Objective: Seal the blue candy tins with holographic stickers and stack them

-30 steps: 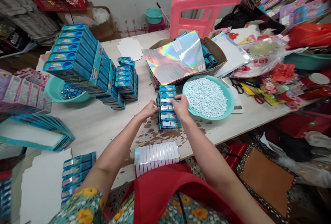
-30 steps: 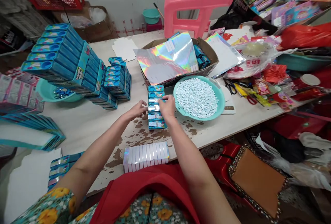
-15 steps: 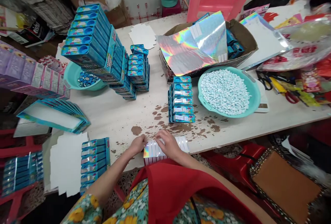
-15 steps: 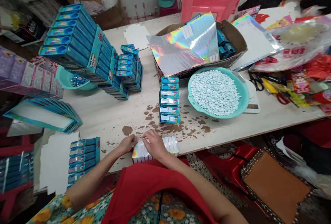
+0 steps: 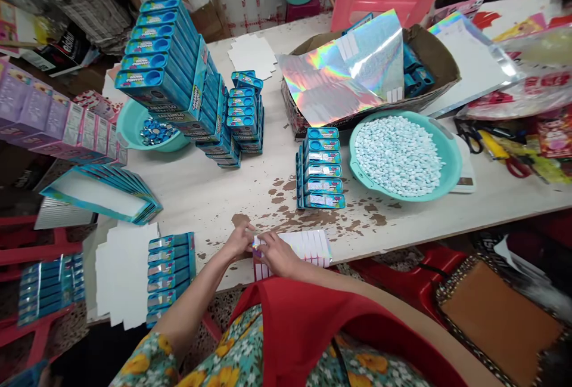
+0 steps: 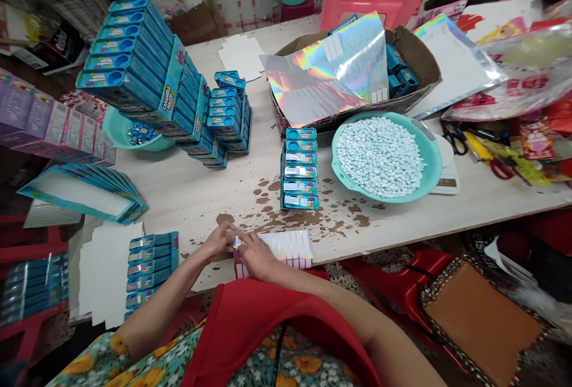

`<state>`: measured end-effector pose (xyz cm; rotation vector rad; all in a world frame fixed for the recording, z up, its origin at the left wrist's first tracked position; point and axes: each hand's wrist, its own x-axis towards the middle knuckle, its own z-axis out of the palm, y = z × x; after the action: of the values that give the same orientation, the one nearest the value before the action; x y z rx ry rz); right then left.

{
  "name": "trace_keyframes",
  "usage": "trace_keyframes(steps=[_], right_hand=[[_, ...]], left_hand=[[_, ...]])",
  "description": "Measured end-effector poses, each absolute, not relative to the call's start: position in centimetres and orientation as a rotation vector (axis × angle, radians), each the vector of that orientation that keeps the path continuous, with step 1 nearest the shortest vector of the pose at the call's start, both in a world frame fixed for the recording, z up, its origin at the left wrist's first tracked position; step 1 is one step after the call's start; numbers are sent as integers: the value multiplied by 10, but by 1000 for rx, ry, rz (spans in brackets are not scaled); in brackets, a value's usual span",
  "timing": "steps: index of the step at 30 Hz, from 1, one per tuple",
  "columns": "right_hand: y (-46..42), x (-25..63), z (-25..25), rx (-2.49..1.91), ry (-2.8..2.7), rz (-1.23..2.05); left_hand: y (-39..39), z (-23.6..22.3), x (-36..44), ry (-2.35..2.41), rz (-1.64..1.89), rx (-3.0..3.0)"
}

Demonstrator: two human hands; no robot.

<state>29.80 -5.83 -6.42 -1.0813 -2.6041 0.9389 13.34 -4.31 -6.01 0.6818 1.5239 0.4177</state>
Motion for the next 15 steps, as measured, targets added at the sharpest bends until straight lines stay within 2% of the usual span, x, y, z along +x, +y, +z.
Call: trace_keyframes(steps=[6, 8, 11, 15], right_hand=[[-46, 304, -32, -1246, -2286, 1144], [-38, 312, -11, -1291, -2050, 1197], [-23, 328, 25, -1322, -1805, 1226], [3, 351, 60, -1445, -1678, 1003]], left_hand=[[-36, -56, 131, 1617, 289, 932], [-31, -41, 134, 1594, 390, 1052], [-20, -6, 146, 1303, 577, 1011], [9, 37, 176, 1067, 503, 989]])
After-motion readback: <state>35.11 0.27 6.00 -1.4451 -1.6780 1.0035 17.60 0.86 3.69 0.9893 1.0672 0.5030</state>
